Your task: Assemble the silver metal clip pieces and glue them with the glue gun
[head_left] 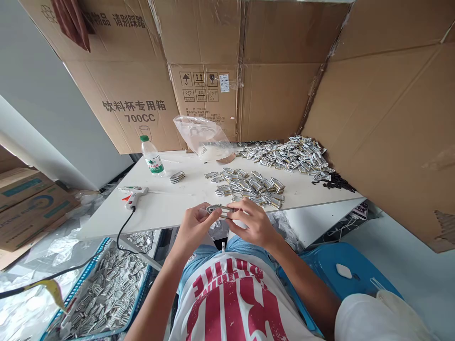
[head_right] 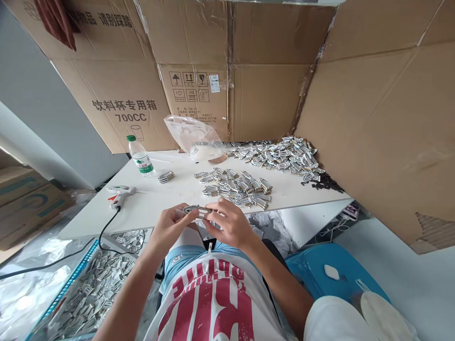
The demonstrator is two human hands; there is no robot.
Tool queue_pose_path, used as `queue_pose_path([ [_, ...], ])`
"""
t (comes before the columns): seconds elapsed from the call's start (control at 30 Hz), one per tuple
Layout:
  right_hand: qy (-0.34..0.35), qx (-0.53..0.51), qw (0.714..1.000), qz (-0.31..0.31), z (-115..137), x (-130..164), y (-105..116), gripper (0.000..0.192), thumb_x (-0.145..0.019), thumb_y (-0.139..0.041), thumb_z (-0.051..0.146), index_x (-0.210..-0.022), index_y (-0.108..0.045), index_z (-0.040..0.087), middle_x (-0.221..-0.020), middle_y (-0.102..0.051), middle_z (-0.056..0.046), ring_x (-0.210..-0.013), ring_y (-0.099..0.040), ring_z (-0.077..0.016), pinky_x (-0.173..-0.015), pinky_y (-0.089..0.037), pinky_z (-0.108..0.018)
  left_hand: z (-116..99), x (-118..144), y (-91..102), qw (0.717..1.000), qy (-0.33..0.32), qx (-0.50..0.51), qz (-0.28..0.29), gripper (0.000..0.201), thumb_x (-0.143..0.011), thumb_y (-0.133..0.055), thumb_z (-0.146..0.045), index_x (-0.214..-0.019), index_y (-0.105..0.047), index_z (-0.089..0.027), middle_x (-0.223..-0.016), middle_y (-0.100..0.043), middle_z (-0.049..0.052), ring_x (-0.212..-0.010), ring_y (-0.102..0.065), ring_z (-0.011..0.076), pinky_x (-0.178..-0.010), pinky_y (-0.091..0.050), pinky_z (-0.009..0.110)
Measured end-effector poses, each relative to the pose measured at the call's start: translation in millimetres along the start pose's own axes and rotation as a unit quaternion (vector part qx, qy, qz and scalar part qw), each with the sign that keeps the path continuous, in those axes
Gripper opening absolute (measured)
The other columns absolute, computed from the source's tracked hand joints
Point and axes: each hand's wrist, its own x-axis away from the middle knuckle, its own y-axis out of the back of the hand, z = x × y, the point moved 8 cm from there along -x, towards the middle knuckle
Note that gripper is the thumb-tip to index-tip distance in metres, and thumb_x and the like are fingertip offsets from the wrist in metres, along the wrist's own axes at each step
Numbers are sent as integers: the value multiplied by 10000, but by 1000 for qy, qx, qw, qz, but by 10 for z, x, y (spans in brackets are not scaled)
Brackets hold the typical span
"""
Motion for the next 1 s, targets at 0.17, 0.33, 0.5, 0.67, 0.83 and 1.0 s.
queue_pose_path([
  [0.17, -12, -26, 1000, -3, -36, 34, -7, 55, -1004, -765, 283, -1048, -737, 301, -1207, -789, -123, -1056, -738, -319, -964, -607, -568, 50, -6, -18, 999, 2, 40, 11, 540, -915, -756, -649, -656, -609, -198, -590, -474, -6, -553, -479, 144, -491, -303, 281],
  [0.33, -6, -5, 1000, -15, -34, 51, -3, 64, -1029, -713, 245, -1003, -736, 298, -1184, -802, -120, -1017, -750, -297, -924, -628, -546, 59, -6, -31, 1000, 1, 21, 18, 514, -905, -763, -664, -723, -666, -193, -577, -484, -11, -562, -495, 150, -494, -301, 272],
  [0.5, -14, -3, 1000, -14, -119, 24, 63, 81, -1011, -737, 256, -945, -745, 302, -1141, -816, -105, -969, -753, -287, -900, -630, -530, 12, -1, -39, 999, -14, 24, 33, 480, -907, -773, -656, -832, -722, -184, -565, -495, -26, -545, -474, 142, -507, -312, 262],
  [0.67, -48, 39, 993, -96, -525, 84, 449, 58, -1002, -747, 233, -977, -744, 286, -1082, -812, -91, -1010, -755, -285, -905, -613, -479, 3, 8, -13, 999, -8, 35, 41, 449, -959, -745, -638, -983, -723, -191, -574, -368, -81, -537, -339, 112, -549, -266, 252],
  [0.83, -158, 148, 966, -139, -1194, 344, 776, 154, -1012, -721, 330, -883, -710, 247, -946, -787, -73, -804, -684, -233, -734, -550, -375, 36, -8, 15, 998, -8, 40, 42, 462, -973, -726, -660, -970, -688, -200, -624, -303, -86, -578, -292, 117, -591, -260, 255],
  [1.0, -219, 184, 947, -148, -1588, 545, 816, 223, -985, -708, 349, -802, -638, 242, -813, -723, -41, -678, -590, -203, -699, -480, -353, 50, -18, -2, 998, -9, 43, 46, 470, -983, -712, -672, -988, -684, -203, -628, -328, -79, -582, -323, 123, -594, -286, 257],
])
